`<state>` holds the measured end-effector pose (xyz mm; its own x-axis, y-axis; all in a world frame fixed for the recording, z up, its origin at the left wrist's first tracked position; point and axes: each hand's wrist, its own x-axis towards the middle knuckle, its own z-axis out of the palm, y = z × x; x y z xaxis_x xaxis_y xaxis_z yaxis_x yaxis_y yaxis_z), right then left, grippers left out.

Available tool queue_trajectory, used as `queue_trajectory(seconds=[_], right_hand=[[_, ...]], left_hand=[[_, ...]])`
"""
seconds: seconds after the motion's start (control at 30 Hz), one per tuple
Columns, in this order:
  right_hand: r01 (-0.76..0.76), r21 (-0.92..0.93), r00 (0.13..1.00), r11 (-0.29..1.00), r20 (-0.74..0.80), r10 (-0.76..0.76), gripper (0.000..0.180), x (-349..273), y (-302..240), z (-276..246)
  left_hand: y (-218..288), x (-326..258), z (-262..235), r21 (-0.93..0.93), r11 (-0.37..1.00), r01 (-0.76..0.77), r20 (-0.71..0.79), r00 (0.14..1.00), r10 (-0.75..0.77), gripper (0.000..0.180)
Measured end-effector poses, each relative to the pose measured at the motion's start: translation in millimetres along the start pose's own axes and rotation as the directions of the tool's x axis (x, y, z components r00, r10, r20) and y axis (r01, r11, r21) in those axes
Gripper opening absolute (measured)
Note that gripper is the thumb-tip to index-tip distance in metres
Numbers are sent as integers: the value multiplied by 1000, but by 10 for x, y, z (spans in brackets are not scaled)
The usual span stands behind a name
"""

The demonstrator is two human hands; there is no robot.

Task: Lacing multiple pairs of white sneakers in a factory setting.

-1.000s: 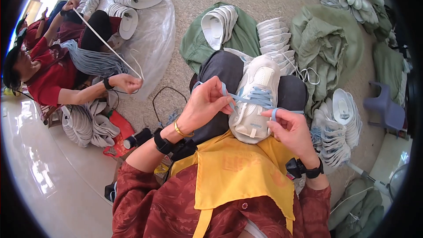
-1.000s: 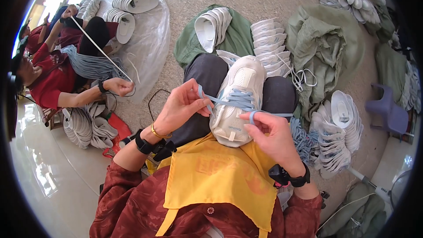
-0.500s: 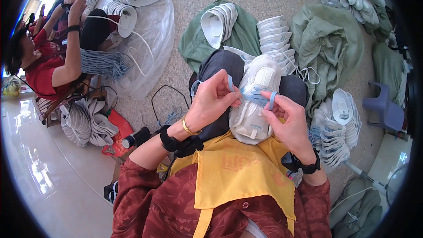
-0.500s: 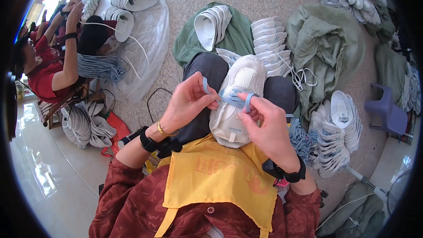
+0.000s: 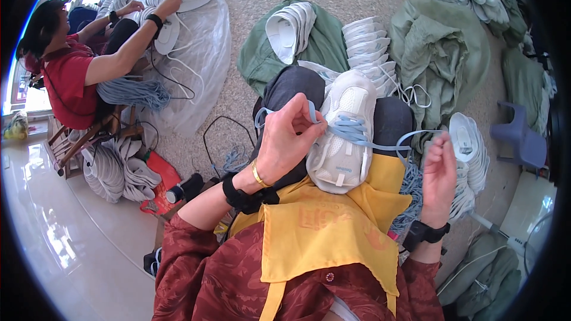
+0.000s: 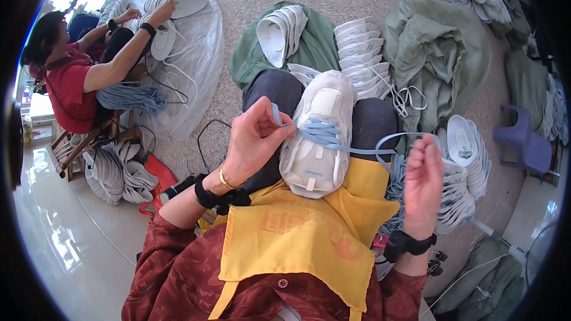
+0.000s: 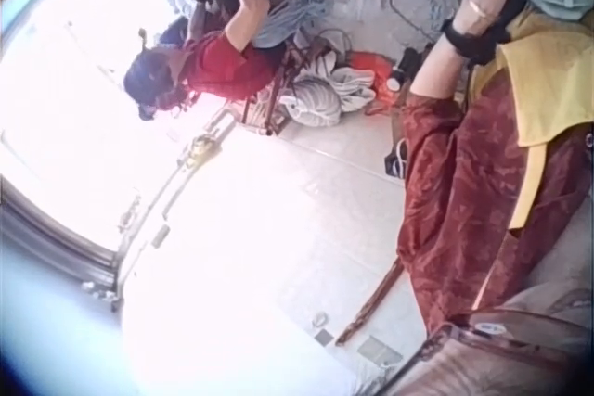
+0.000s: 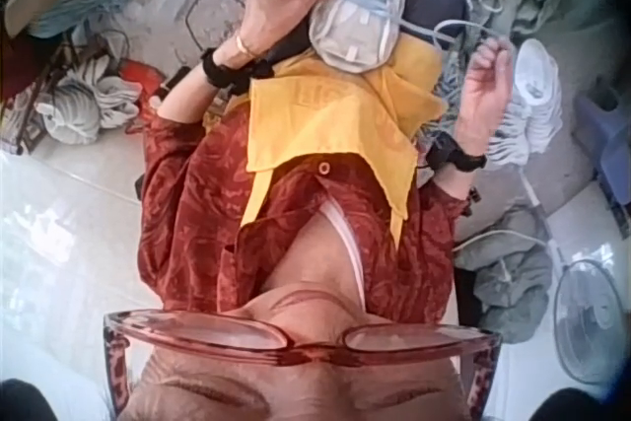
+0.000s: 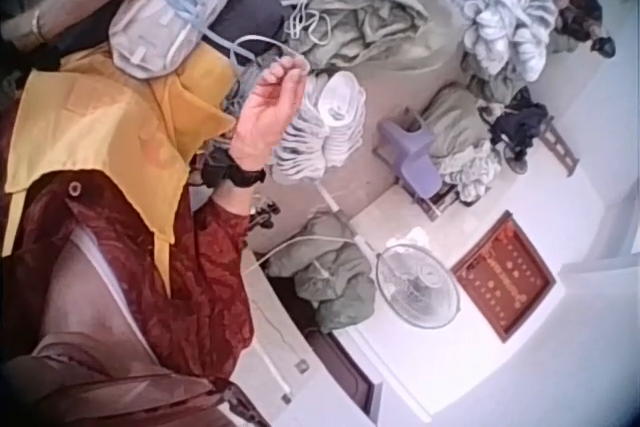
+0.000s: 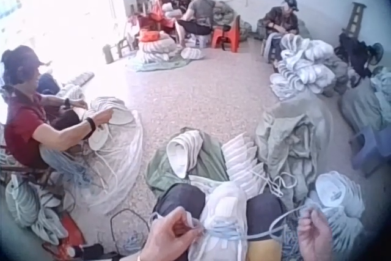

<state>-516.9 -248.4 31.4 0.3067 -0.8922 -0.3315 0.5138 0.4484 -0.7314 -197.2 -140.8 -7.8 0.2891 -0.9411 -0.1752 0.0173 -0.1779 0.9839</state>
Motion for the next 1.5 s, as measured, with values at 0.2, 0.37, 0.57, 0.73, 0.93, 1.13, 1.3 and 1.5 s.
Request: queue_trajectory(seconds=[0.2, 0.37, 0.57, 0.73, 0.93, 1.13, 1.3, 1.5], right_hand=[[-37, -107, 988, 994, -151, 21, 22, -182, 86, -71], [-110, -665, 991, 738, -13, 136, 14, -309, 415, 313], [30, -756, 990, 654, 115, 87, 11, -107, 573, 474], [71, -674, 989, 735, 144, 37, 5, 104, 625, 460], [23, -646, 990, 763, 123, 75, 10, 98, 614, 438], [31, -597, 992, 802, 118, 49, 13, 150, 648, 454], [51, -604, 988, 795, 149, 49, 14, 150, 662, 430], [170, -754, 982, 635, 183, -46, 15, 120, 728, 524]], left_hand=[[14, -14, 57, 63, 985, -158, -96, 982, 164, 28], [59, -70, -29, 306, 924, -227, 22, 973, 232, 29], [200, -24, 14, 471, 799, -375, 155, 926, 344, 24], [149, -9, 35, 429, 860, -277, 119, 961, 250, 26], [18, 16, 10, 183, 983, -23, 75, 997, 9, 29], [38, 15, 26, 143, 990, -9, 57, 998, 1, 29], [20, 6, 29, 116, 993, -10, 48, 999, 4, 28], [-25, 14, 21, 126, 992, -18, 60, 998, 10, 28]])
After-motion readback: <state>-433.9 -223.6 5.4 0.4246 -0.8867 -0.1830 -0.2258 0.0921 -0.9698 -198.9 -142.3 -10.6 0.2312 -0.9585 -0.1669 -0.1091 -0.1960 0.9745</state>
